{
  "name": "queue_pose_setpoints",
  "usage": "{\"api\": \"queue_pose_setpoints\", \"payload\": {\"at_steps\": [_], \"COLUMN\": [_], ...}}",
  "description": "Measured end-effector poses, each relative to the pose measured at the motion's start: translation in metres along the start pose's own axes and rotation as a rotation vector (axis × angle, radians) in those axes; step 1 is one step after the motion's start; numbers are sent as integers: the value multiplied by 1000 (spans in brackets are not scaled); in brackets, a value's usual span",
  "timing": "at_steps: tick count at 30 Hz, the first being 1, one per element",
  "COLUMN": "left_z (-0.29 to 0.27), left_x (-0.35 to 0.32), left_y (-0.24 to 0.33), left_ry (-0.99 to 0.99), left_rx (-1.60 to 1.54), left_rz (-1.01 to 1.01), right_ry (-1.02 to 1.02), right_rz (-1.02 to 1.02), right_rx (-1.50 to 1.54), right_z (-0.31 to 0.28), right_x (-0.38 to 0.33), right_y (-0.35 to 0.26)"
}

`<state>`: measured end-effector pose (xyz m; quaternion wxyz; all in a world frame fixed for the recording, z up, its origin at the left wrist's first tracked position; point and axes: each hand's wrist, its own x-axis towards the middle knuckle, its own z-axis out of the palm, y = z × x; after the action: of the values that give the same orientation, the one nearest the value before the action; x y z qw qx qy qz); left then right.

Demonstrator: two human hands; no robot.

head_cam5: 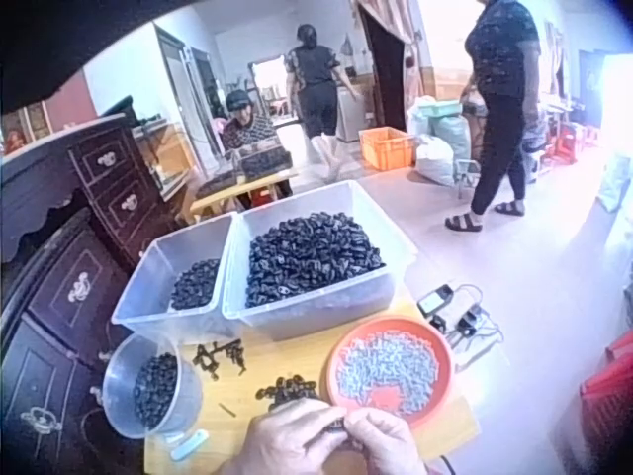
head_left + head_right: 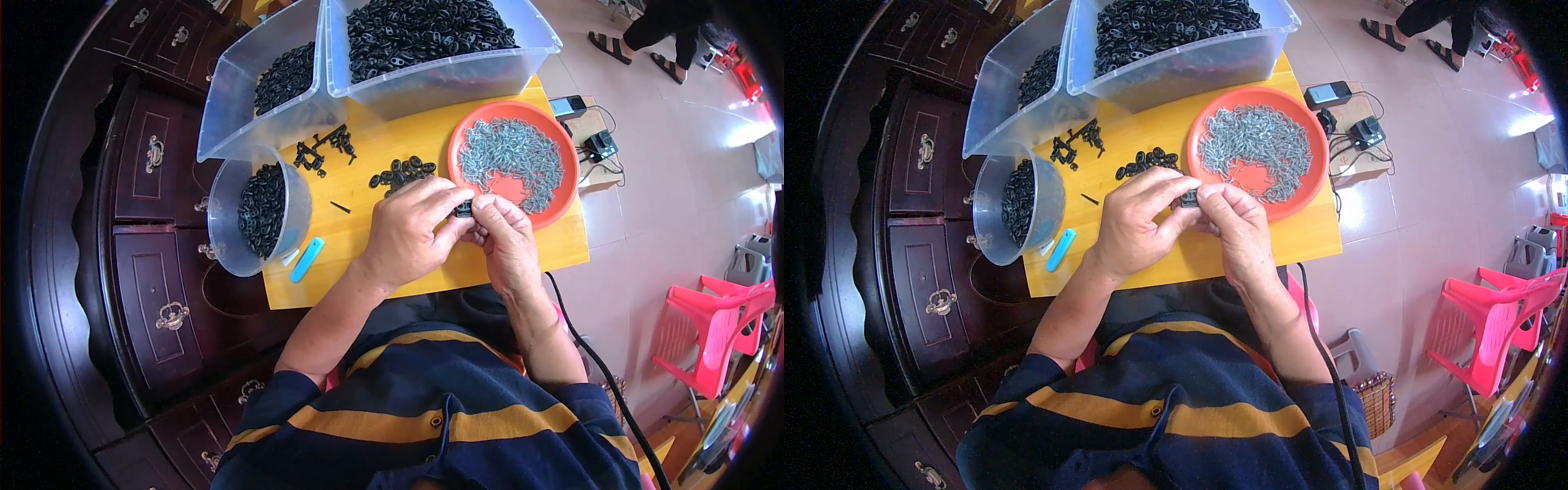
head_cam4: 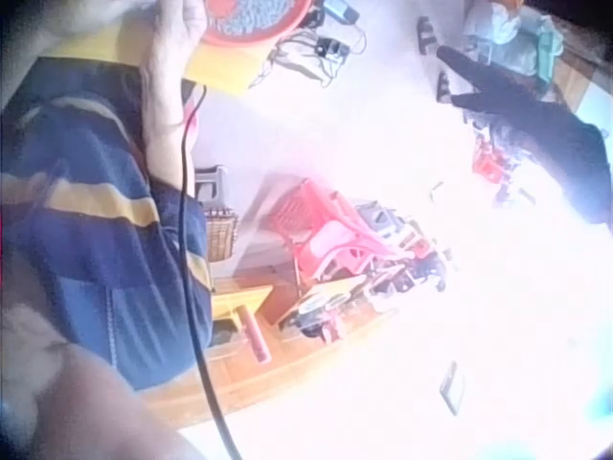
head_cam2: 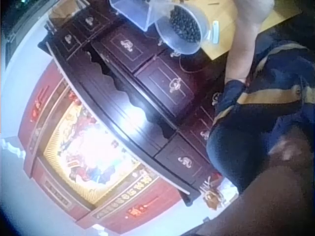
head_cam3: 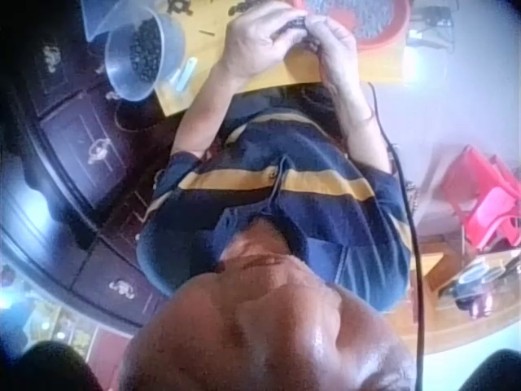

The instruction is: The person assembles small components by taking plastic pieces and metal pins from the table and containers and fitting them together by hand.

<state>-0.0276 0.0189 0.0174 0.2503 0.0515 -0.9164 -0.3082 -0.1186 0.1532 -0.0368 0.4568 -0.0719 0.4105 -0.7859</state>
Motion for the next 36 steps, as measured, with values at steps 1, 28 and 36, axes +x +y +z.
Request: {"api": "queue_pose_setpoints", "payload": {"at_steps": [1,28,36], "left_z": [0,0,-8], "left_x": [0,2,5], "left_y": [0,-8,-9], "left_ry": [-5,-27,-49], "left_rx": [1,-199,-206], "left_rz": [-6,-121,-28], "right_ry": [16,23,72], "right_rz": [1,-110,-110], "right_rx": [-10,-149,-218], "right_z": [1,2,12], "right_x": [0,-1,-3], "right_y": [0,-1,-9]}}
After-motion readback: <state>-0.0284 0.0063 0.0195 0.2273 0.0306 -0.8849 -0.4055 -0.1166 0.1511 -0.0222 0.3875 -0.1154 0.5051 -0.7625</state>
